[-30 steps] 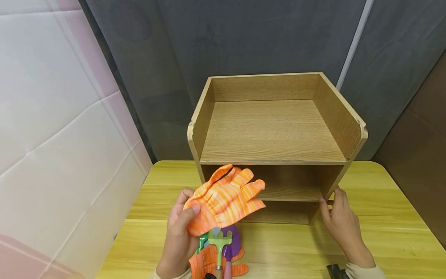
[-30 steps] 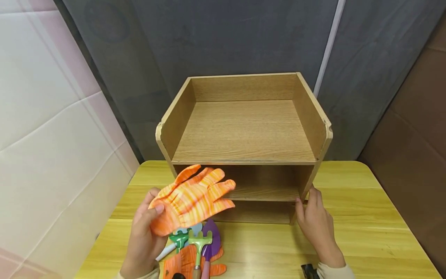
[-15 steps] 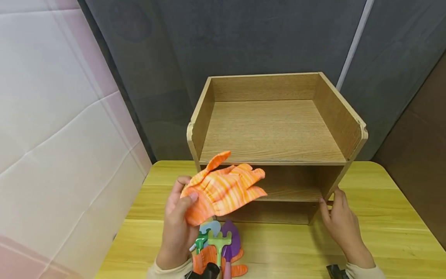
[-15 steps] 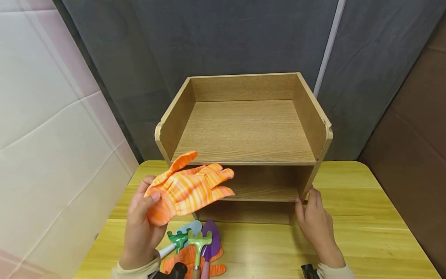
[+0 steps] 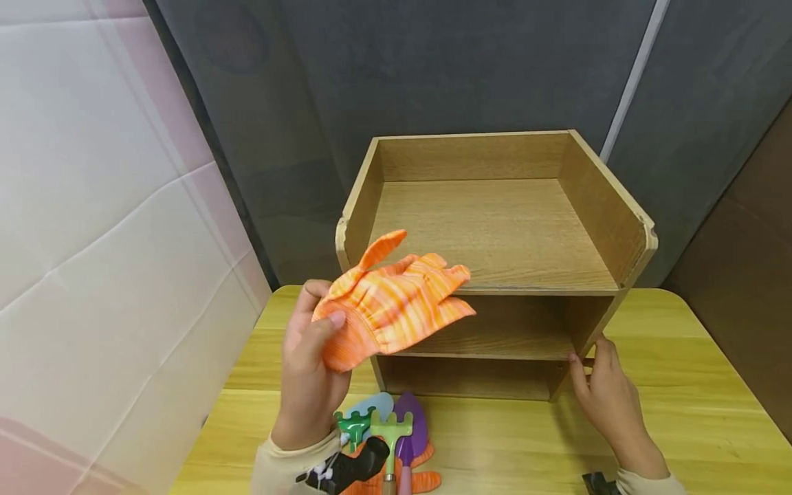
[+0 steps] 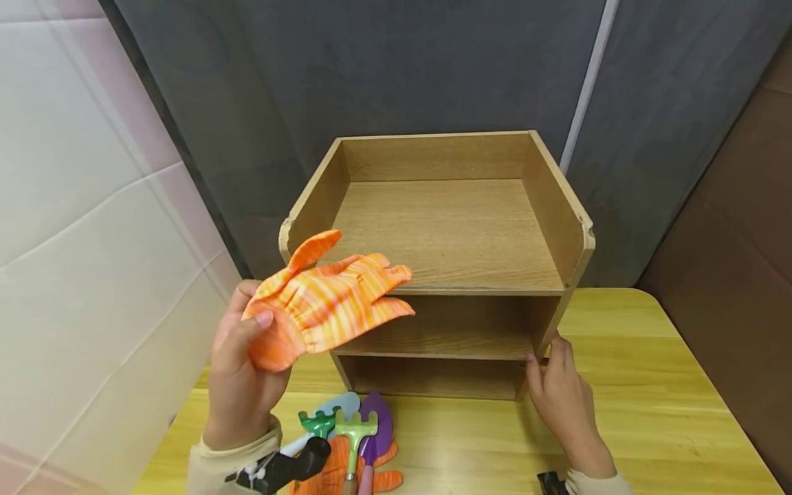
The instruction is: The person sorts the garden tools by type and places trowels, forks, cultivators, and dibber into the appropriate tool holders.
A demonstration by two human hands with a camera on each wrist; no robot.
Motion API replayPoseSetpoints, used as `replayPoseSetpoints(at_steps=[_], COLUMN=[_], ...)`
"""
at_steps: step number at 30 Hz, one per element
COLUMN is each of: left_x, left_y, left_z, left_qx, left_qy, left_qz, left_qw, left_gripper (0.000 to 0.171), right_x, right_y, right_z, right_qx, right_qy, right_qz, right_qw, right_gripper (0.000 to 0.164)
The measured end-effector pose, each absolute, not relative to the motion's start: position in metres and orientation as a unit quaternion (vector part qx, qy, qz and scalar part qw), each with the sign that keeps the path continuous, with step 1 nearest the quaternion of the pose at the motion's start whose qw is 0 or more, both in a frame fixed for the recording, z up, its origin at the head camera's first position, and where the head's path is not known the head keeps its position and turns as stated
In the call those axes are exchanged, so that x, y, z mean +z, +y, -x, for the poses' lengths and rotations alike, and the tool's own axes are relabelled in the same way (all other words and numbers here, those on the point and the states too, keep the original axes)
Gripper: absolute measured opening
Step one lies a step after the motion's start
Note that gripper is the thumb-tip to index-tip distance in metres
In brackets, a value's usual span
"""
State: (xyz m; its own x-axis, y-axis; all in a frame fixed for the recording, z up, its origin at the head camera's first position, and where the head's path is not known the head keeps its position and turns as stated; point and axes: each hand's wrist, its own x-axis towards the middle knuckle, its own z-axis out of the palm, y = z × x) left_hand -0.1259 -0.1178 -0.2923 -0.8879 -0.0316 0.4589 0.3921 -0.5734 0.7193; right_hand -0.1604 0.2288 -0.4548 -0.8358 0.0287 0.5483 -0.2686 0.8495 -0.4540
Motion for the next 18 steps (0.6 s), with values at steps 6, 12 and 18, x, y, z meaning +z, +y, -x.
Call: replayPoseSetpoints(at_steps=[6, 12, 18], left_x=[-0.288, -0.288, -0.290], left_y=[-0.115, -0.113, -0.112], left_z=[0.135, 0.143, 0.148], left_qx=[-0.861, -0.850, -0.854], left_qy=[-0.454, -0.480, -0.478], left_qz=[0.175, 0.144, 0.124], left_qw=[0.146, 0.162, 0.164], left_gripper=[0.017, 0.016, 0.016], right_x=[-0.455, -0.455, -0.455], right_y=[0.229, 0.229, 0.229], right_z=[0.160, 0.160, 0.160], right_qx=[0.270, 0.269, 0.271], right_qy=[-0.920, -0.918, -0.919], right_qz=[-0.069, -0.071, -0.071], right_qw=[0.276, 0.283, 0.276], right_gripper=[0.040, 0.041, 0.041])
